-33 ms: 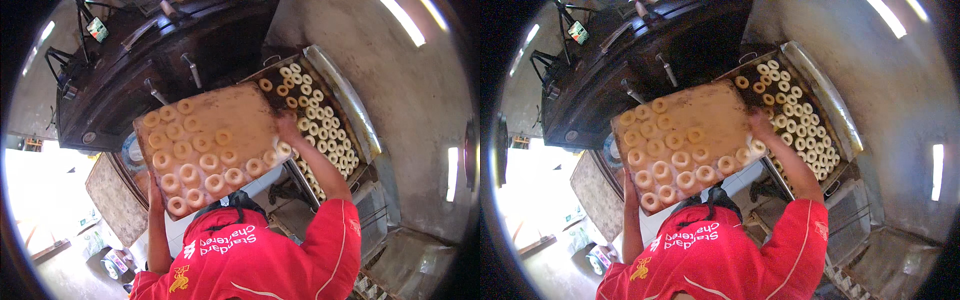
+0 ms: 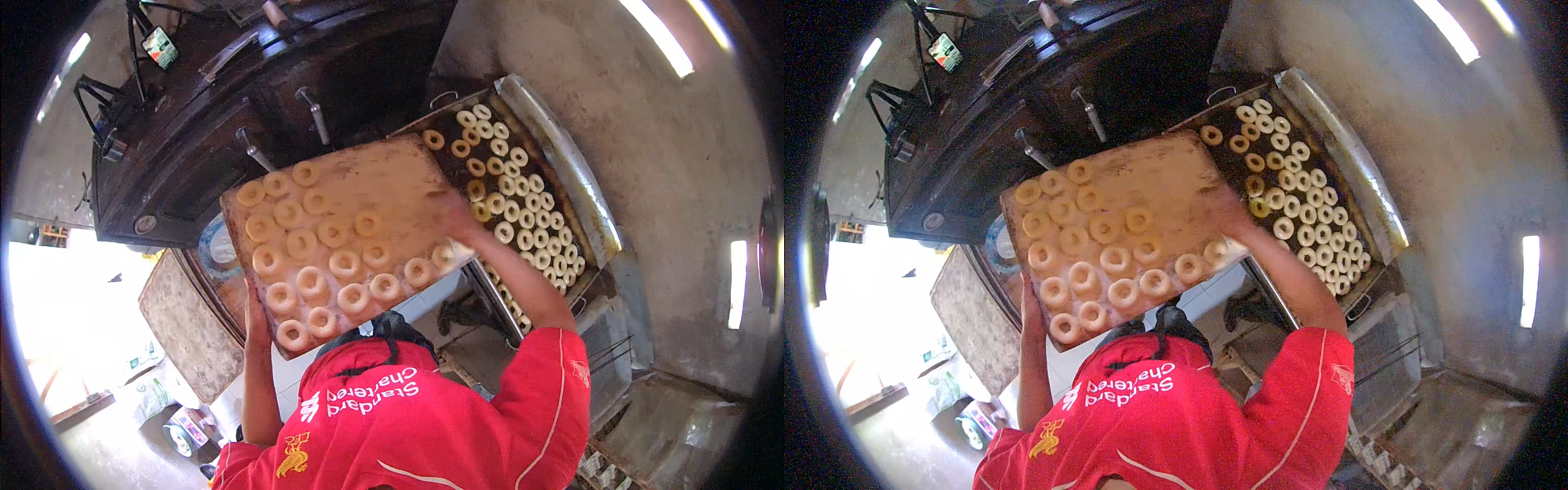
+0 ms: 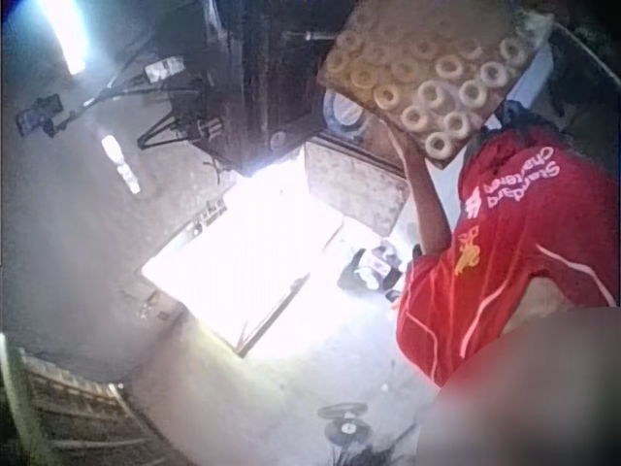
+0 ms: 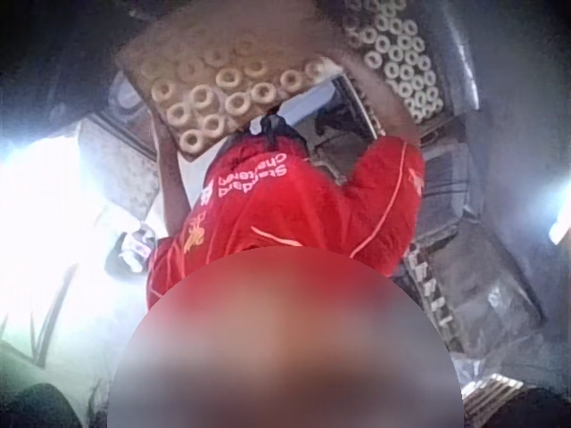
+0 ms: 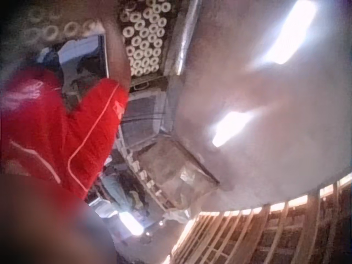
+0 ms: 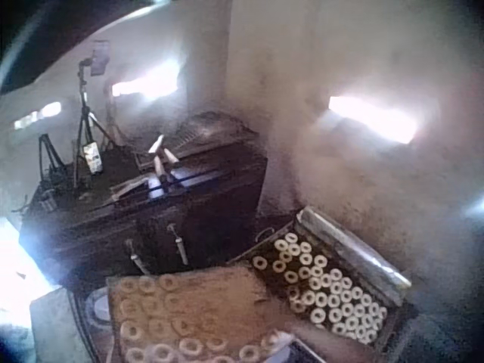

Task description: The person transfers uncooked doughnut rings from a wooden board onto a metal tray, then uses a long metal skewer to thread the rings and place them into a fryer. The person repeats this process, loading multiple skewers with doughnuts and arranging them in the fryer.

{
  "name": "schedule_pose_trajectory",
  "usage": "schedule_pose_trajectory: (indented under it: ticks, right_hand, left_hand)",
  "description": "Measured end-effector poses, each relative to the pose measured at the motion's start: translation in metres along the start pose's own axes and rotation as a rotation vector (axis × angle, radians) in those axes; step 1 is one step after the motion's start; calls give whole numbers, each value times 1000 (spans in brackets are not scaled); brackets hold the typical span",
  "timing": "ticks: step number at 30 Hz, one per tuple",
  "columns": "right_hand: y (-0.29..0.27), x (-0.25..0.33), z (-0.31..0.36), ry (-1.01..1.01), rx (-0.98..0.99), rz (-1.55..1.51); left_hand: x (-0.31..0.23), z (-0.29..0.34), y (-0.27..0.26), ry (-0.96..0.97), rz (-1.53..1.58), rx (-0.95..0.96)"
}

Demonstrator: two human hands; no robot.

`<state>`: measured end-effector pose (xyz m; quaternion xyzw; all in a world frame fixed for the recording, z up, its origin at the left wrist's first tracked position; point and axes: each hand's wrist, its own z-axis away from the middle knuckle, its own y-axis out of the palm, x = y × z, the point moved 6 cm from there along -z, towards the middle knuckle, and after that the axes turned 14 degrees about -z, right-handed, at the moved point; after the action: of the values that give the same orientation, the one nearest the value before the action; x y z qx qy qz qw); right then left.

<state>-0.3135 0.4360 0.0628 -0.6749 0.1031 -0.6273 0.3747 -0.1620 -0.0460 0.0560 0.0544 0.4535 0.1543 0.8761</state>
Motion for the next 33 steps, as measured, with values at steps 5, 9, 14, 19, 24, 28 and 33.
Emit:
schedule_pose_trajectory:
  ticks: [5,9,14,19,24,28,33]
  right_hand:
    - [83,62,-12,-366,-23,56]
    - [69,34,-10,-232,36,311]
    - [19,-94,-40,-183,94,700]
    - [-17,-127,-59,81,-177,435]
    - [67,0,-31,-288,-131,-15]
    - [119,132,-17,-447,22,-6]
    - [108,100,-18,-281,-18,292]
  left_hand:
    - [20,-31,13,37,12,26]
    - [19,-16,15,-40,3,-15]
    - [0,3,-33,9,-97,-72]
    - [-9,15,-51,5,-110,-129]
    - [20,-9,-22,-33,10,22]
    - [25,-26,14,-9,35,6]
    - [17,-20,16,23,-28,3]
